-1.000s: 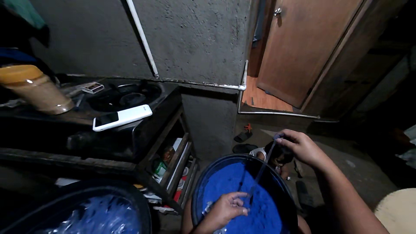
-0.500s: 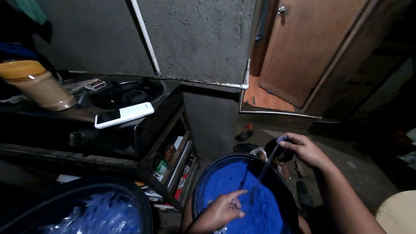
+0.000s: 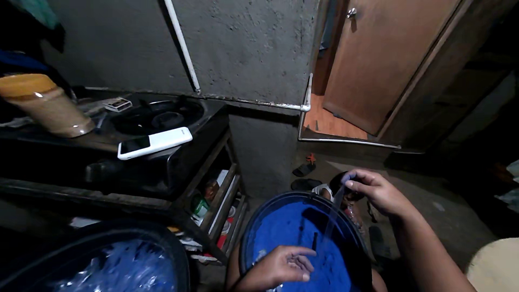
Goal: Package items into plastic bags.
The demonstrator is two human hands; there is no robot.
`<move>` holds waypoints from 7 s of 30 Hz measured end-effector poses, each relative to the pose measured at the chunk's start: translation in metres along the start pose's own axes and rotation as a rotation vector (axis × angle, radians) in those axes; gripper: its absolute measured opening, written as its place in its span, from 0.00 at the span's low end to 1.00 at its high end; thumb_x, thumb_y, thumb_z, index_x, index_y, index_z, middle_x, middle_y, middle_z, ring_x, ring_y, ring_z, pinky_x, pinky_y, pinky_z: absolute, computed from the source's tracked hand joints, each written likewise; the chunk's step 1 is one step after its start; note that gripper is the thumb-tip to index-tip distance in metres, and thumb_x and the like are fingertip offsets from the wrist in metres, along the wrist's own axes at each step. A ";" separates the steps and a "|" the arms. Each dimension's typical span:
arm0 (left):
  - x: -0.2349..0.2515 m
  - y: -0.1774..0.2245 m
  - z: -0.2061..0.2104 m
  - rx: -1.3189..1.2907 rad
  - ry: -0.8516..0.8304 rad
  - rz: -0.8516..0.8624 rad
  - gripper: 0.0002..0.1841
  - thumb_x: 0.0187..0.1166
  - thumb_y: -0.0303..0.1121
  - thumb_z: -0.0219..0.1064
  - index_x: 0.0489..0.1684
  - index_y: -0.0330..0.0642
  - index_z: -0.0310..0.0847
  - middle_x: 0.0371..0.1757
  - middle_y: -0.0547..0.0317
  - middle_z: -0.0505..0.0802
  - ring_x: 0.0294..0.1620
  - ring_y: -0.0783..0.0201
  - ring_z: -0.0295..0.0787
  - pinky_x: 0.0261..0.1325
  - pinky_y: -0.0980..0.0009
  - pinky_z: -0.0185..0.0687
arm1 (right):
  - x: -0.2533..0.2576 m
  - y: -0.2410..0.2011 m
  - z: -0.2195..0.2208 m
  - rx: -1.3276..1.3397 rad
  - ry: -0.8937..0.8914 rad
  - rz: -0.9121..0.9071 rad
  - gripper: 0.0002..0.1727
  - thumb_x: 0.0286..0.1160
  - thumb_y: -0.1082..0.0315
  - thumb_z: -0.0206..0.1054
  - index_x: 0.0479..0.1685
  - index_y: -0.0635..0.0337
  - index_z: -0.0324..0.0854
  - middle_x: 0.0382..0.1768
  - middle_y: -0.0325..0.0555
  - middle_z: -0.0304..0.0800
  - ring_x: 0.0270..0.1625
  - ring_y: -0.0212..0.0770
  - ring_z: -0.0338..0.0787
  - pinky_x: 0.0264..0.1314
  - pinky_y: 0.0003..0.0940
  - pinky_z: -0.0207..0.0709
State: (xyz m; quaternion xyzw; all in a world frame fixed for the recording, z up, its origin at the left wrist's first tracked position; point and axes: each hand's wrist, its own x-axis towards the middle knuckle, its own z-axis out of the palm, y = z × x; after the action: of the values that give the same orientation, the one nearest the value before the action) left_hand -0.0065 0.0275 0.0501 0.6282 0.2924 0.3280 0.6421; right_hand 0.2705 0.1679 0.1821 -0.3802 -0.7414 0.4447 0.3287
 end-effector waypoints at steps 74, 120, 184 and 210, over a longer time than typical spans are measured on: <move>0.010 -0.050 0.013 0.469 0.613 0.078 0.18 0.88 0.32 0.53 0.64 0.34 0.85 0.33 0.56 0.89 0.26 0.71 0.79 0.36 0.72 0.80 | -0.087 0.166 0.121 -0.253 0.315 0.515 0.12 0.81 0.67 0.69 0.54 0.64 0.88 0.44 0.54 0.92 0.48 0.48 0.91 0.59 0.50 0.82; 0.013 -0.047 0.028 0.656 0.435 0.124 0.18 0.88 0.35 0.56 0.62 0.32 0.86 0.52 0.41 0.95 0.48 0.50 0.95 0.55 0.51 0.89 | -0.083 0.067 0.086 0.149 0.470 -0.044 0.08 0.72 0.72 0.71 0.46 0.63 0.89 0.38 0.36 0.94 0.38 0.26 0.90 0.45 0.21 0.86; 0.007 -0.054 0.018 -0.314 0.324 -0.155 0.10 0.84 0.29 0.55 0.39 0.44 0.84 0.16 0.77 0.77 0.12 0.84 0.63 0.17 0.86 0.58 | -0.101 0.153 0.096 0.377 0.713 0.498 0.05 0.79 0.78 0.65 0.47 0.69 0.82 0.34 0.45 0.89 0.33 0.33 0.88 0.42 0.29 0.86; 0.031 -0.026 0.026 0.398 0.383 0.340 0.15 0.84 0.32 0.60 0.38 0.29 0.90 0.56 0.43 0.92 0.67 0.61 0.84 0.75 0.65 0.75 | -0.052 0.000 0.085 -0.242 -0.124 -0.279 0.12 0.82 0.60 0.66 0.42 0.57 0.94 0.41 0.40 0.89 0.49 0.27 0.86 0.54 0.22 0.80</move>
State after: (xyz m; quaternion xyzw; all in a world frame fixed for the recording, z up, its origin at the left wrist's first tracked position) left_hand 0.0345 0.0359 0.0262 0.7083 0.3572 0.4790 0.3760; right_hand 0.2262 0.0885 0.1411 -0.2824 -0.8537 0.3251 0.2929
